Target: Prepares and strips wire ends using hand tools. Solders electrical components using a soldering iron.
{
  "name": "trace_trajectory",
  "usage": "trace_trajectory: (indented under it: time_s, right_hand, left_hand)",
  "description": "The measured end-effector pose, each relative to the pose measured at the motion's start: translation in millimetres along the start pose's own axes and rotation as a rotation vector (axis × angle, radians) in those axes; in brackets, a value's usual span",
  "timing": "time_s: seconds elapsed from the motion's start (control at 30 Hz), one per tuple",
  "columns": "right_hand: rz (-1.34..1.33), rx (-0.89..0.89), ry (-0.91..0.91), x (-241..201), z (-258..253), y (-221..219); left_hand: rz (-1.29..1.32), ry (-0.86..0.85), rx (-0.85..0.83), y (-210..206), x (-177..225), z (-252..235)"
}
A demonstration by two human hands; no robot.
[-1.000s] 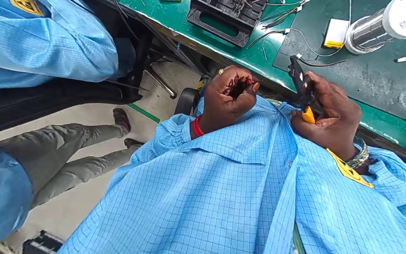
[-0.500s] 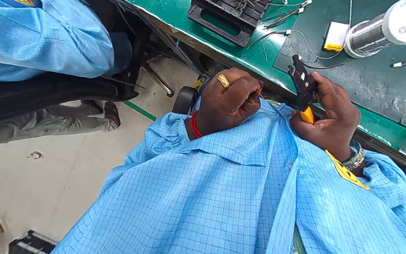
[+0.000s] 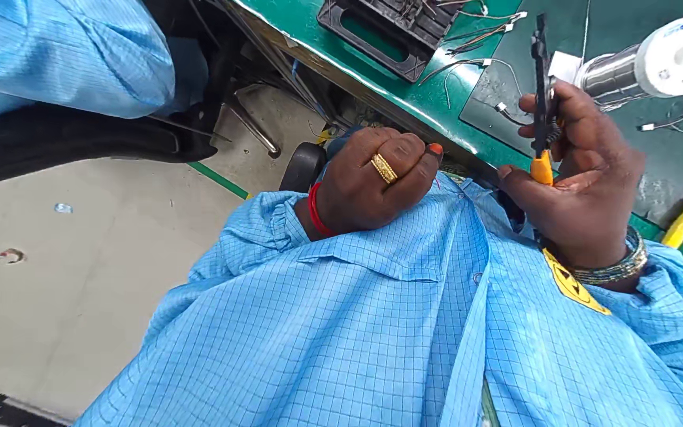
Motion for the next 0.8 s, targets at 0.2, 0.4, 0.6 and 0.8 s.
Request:
trace_trajectory:
  time_s: [0.2, 0.4, 0.6, 0.8]
  right_hand:
    - [0.323, -0.096, 0.076, -23, -56, 3]
    - [0.487, -0.18, 0.194, -46, -147, -26]
    - [0.529, -0.394, 0.136, -47, -213, -87]
    - [0.583, -0.435, 0.113, -47, -228, -113]
  left_hand:
    - [0.034, 0.106, 0.086, 6, -12, 3]
    - [0.606, 0.648, 0.332, 19, -36, 6]
    - [1.016, 1.052, 0.474, 24, -52, 16]
    - [1.187, 1.148, 0.573, 17, -61, 24]
Point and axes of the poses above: each hand's wrist, its own z-axis away from the middle knuckle, its own y-axis out of the back of the hand, x = y × z, the point moved 4 cm from there along -z, towards the middle knuckle, and after that the axes turned 12 degrees about z, right-handed, at the moved point
